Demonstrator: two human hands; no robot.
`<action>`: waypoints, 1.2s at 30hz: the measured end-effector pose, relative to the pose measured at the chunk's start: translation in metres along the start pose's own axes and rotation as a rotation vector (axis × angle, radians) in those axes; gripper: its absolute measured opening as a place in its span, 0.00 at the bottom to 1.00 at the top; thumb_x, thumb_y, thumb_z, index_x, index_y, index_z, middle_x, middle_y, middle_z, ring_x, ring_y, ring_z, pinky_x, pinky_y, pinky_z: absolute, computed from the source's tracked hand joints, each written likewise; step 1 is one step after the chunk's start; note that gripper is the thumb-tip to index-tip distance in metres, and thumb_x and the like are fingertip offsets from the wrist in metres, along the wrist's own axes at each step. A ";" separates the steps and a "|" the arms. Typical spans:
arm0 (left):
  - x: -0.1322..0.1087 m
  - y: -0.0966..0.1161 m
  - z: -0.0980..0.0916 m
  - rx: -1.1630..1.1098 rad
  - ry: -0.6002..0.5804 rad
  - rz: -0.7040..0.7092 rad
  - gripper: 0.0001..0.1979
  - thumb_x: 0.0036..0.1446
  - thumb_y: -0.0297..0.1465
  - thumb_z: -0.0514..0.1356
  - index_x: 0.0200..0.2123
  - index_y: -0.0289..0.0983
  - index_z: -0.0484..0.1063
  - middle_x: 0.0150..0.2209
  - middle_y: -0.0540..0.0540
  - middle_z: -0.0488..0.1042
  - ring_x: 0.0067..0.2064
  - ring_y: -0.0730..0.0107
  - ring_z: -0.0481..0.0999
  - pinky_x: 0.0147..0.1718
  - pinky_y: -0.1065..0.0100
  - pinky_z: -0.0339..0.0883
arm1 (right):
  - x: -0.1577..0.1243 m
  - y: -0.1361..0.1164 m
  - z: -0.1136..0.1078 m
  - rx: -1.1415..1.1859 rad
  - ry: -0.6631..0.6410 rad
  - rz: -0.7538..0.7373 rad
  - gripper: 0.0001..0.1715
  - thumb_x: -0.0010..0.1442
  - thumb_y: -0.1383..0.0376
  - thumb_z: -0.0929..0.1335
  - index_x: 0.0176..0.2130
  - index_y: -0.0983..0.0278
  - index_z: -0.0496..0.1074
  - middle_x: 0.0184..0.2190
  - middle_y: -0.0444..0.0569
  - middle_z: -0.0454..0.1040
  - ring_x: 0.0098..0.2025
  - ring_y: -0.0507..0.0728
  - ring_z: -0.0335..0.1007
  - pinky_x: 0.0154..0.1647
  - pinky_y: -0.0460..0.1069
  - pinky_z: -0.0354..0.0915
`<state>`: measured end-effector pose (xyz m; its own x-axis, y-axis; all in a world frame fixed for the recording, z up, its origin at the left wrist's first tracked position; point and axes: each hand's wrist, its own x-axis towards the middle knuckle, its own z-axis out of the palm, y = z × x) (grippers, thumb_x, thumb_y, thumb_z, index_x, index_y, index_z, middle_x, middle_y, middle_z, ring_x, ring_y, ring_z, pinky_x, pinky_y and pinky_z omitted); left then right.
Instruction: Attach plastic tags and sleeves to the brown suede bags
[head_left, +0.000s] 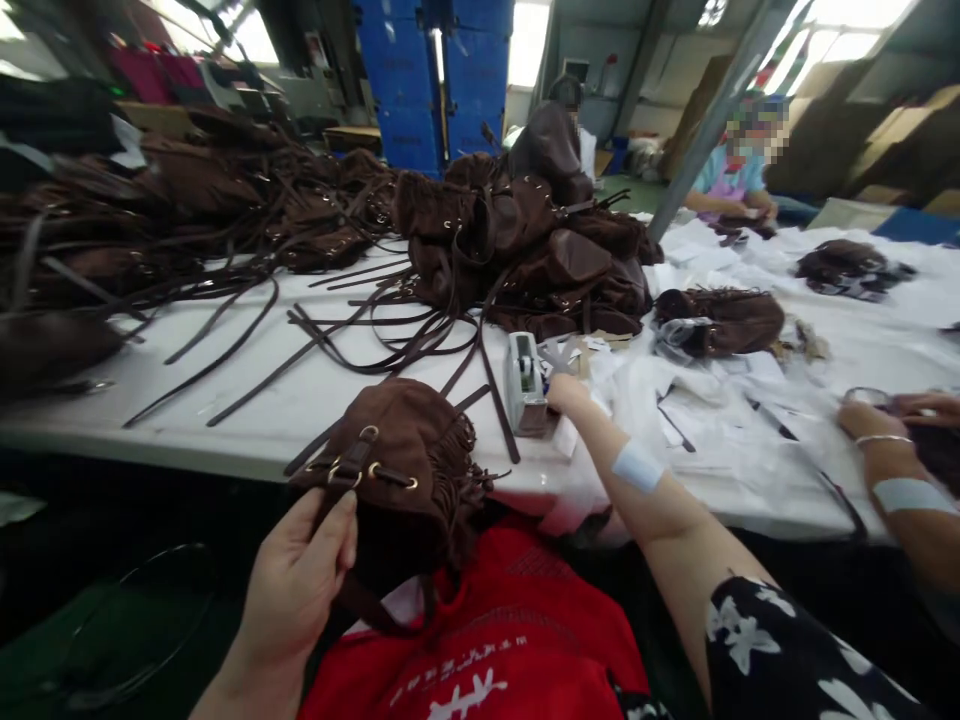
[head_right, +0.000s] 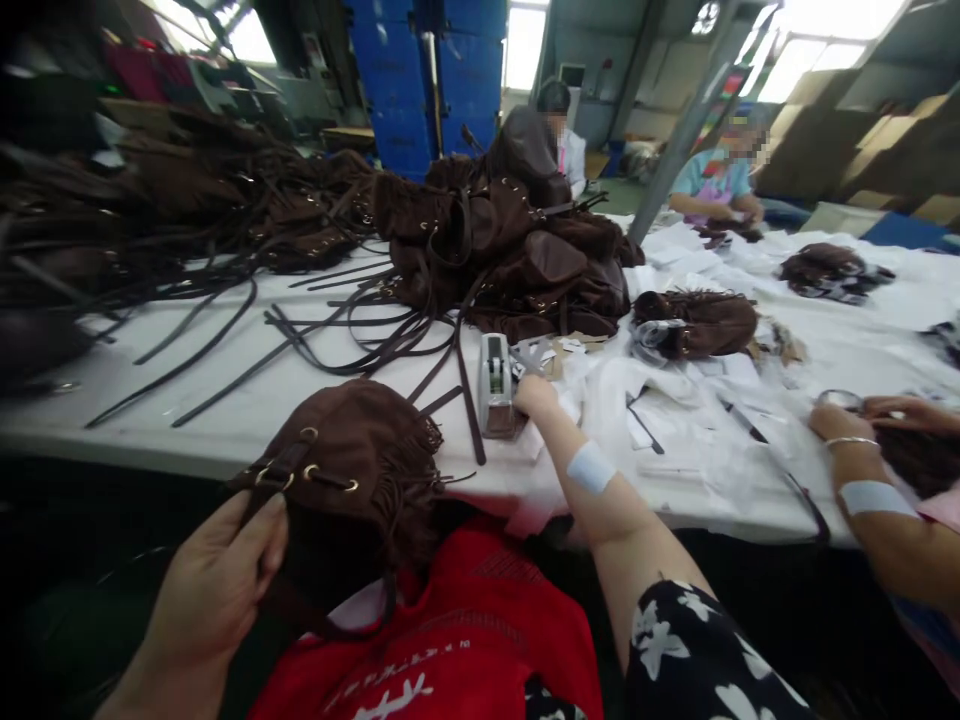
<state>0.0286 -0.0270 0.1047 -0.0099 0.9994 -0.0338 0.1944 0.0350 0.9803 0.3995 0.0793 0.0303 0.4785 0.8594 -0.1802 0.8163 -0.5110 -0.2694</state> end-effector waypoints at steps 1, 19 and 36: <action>-0.001 0.004 -0.006 0.062 0.003 0.073 0.20 0.61 0.40 0.57 0.20 0.38 0.61 0.14 0.56 0.58 0.14 0.79 0.55 0.12 0.77 0.49 | 0.001 0.002 -0.002 0.005 -0.017 -0.022 0.09 0.53 0.69 0.70 0.35 0.73 0.78 0.37 0.67 0.78 0.42 0.64 0.76 0.42 0.52 0.67; 0.004 0.021 0.013 0.978 -0.337 0.752 0.13 0.65 0.33 0.53 0.27 0.38 0.67 0.20 0.50 0.72 0.21 0.67 0.73 0.22 0.68 0.59 | -0.193 -0.051 -0.006 1.082 -0.281 -0.665 0.14 0.68 0.61 0.61 0.50 0.61 0.68 0.34 0.45 0.72 0.34 0.52 0.67 0.37 0.47 0.63; -0.003 0.016 0.018 1.073 -0.399 0.819 0.13 0.66 0.33 0.53 0.29 0.38 0.70 0.19 0.50 0.73 0.20 0.64 0.73 0.21 0.65 0.57 | -0.197 -0.075 0.005 0.877 -0.303 -0.447 0.28 0.67 0.54 0.56 0.19 0.64 0.59 0.17 0.43 0.59 0.22 0.50 0.53 0.24 0.47 0.45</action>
<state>0.0497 -0.0293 0.1173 0.7088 0.6645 0.2368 0.6543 -0.7447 0.1312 0.2425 -0.0514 0.0816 -0.0119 0.9957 -0.0919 0.3184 -0.0834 -0.9443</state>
